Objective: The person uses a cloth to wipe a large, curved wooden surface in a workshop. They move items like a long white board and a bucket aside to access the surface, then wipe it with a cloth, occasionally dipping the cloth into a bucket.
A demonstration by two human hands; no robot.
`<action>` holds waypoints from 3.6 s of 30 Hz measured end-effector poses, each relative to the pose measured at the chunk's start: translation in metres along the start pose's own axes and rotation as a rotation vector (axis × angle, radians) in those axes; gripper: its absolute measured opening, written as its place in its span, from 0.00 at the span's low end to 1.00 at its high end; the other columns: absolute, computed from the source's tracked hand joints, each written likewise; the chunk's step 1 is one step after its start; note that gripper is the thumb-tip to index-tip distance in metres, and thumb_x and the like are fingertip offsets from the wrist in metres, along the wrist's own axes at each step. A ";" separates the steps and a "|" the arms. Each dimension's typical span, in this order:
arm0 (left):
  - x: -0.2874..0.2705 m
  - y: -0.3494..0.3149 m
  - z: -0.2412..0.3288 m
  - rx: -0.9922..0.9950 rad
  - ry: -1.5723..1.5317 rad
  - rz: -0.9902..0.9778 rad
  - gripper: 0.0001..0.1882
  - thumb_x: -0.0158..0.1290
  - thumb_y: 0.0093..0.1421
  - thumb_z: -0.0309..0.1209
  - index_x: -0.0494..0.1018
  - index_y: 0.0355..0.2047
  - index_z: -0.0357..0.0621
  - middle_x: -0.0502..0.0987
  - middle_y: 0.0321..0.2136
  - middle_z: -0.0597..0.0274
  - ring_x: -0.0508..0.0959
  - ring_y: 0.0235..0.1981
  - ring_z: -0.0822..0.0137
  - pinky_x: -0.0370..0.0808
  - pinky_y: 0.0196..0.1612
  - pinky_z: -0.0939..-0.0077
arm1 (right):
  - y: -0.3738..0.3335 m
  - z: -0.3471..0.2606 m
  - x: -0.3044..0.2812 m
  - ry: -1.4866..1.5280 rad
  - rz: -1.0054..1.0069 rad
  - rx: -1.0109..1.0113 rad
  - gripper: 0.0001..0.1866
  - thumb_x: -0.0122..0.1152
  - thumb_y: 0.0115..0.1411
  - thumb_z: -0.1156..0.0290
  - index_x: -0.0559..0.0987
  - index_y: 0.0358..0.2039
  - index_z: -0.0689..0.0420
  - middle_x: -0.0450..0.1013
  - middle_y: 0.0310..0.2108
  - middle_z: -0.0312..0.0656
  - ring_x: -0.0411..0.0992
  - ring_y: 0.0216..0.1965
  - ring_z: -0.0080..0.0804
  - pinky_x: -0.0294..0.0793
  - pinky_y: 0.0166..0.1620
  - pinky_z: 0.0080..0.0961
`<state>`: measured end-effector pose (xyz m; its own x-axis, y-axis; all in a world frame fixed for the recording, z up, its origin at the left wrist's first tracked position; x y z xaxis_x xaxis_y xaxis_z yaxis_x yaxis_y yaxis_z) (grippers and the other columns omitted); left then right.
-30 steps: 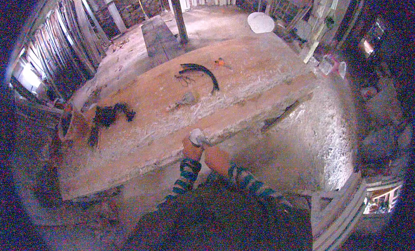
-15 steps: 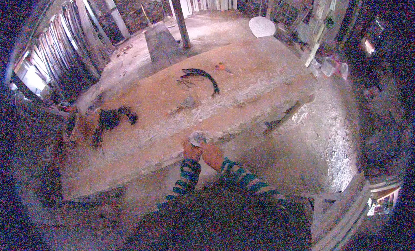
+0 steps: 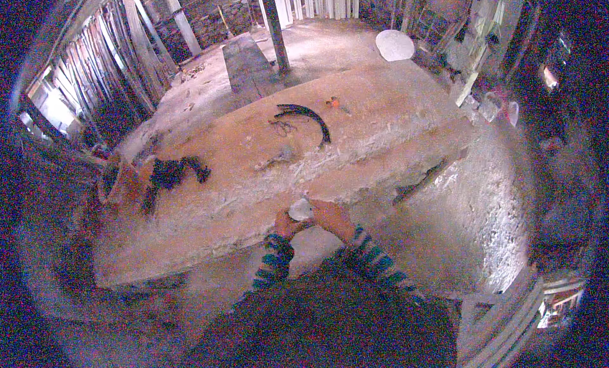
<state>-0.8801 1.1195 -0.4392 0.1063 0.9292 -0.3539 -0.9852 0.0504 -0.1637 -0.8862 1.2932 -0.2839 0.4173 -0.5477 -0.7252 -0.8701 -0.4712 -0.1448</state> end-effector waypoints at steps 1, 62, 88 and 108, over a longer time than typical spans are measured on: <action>0.007 0.002 0.008 0.019 -0.145 -0.136 0.42 0.72 0.49 0.49 0.67 0.57 0.38 0.75 0.52 0.43 0.77 0.54 0.41 0.77 0.55 0.53 | -0.007 0.008 -0.007 0.050 0.027 0.023 0.22 0.51 0.70 0.57 0.78 0.57 0.56 0.78 0.51 0.55 0.77 0.52 0.56 0.75 0.56 0.47; 0.037 -0.042 -0.043 0.122 -0.271 0.575 0.36 0.55 0.64 0.20 0.52 0.69 0.38 0.73 0.55 0.45 0.81 0.48 0.56 0.83 0.48 0.66 | -0.010 -0.027 0.023 -0.317 -0.167 -0.007 0.18 0.52 0.68 0.65 0.75 0.57 0.53 0.78 0.36 0.55 0.80 0.34 0.57 0.79 0.35 0.52; 0.045 -0.043 0.010 -0.336 -1.914 0.113 0.19 0.46 0.72 0.35 0.69 0.58 0.39 0.82 0.36 0.54 0.82 0.32 0.63 0.82 0.28 0.71 | -0.043 0.055 0.001 0.187 0.154 0.018 0.23 0.44 0.74 0.56 0.73 0.65 0.46 0.78 0.47 0.59 0.78 0.45 0.63 0.77 0.49 0.59; 0.034 -0.071 0.006 -0.276 -0.639 0.138 0.18 0.52 0.69 0.37 0.72 0.52 0.37 0.79 0.44 0.50 0.85 0.37 0.56 0.86 0.36 0.64 | -0.072 0.002 0.032 -0.319 -0.175 0.029 0.25 0.57 0.66 0.60 0.72 0.64 0.40 0.76 0.40 0.53 0.79 0.37 0.57 0.79 0.37 0.55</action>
<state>-0.8079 1.1495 -0.4336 -0.2000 0.9576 0.2072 -0.9051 -0.0996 -0.4133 -0.8107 1.3114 -0.2978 0.4617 -0.2150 -0.8606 -0.8017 -0.5164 -0.3010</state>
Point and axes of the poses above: each hand's wrist, its own y-axis towards the middle knuckle, its own x-axis out of the palm, z = x × y, the point moved 8 cm from there along y, towards the middle knuckle
